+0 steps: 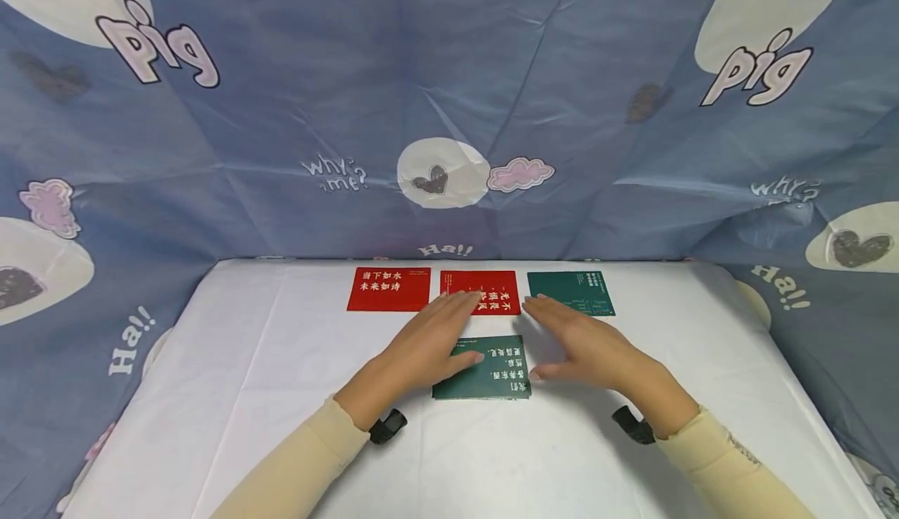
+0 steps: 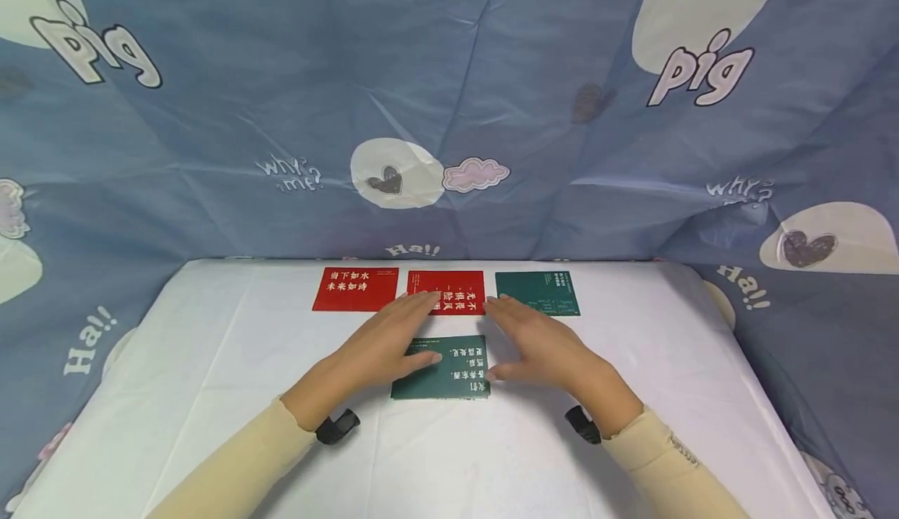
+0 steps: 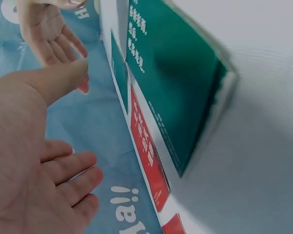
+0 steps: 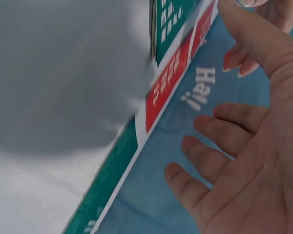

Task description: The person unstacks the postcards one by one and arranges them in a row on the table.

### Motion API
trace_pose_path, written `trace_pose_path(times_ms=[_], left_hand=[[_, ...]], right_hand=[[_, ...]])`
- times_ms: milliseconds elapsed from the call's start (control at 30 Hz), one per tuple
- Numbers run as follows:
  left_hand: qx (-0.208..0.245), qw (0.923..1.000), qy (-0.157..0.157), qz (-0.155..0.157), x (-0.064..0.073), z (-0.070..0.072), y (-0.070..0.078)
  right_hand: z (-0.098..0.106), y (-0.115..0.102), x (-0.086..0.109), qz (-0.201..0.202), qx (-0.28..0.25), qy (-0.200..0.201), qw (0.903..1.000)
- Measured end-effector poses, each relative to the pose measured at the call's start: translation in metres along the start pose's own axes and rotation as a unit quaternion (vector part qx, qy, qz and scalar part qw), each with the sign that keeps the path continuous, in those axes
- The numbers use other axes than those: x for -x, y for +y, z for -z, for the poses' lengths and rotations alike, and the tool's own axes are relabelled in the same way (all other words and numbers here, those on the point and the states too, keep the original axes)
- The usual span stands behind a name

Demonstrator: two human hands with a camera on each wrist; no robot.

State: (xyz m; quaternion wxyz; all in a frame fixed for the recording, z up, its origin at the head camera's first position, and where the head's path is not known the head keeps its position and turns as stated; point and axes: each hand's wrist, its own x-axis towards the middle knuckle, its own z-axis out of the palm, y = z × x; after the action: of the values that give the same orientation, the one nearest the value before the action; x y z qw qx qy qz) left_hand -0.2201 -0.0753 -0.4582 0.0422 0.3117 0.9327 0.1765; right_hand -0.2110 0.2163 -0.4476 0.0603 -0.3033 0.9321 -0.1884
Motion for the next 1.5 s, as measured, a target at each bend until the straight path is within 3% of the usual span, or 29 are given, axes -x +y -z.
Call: trace_pose_path(times_ms=[300,500,733,1100,1500], left_hand=[[0.007,0.9995,-0.031,-0.006,0.028,-0.007,-0.008],[0.022,0.9984,-0.051,0.011,0.039,-0.015,-0.015],[0.04,0.9972,-0.057,0.025,0.044,-0.021,-0.022],[0.05,0.9979,-0.038,0.015,0.045,-0.024,-0.026],[0.054,0.9978,-0.025,0.029,0.048,-0.025,-0.025]], right_hand=[[-0.019,-0.015,-0.001,0.027,0.017,-0.022,0.9992],[-0.03,-0.017,-0.001,0.028,0.025,-0.036,0.9986],[-0.038,-0.013,-0.001,0.037,0.032,-0.042,0.9979],[-0.042,-0.011,-0.001,0.037,0.031,-0.034,0.9983],[-0.044,-0.01,-0.002,0.023,0.021,-0.035,0.9989]])
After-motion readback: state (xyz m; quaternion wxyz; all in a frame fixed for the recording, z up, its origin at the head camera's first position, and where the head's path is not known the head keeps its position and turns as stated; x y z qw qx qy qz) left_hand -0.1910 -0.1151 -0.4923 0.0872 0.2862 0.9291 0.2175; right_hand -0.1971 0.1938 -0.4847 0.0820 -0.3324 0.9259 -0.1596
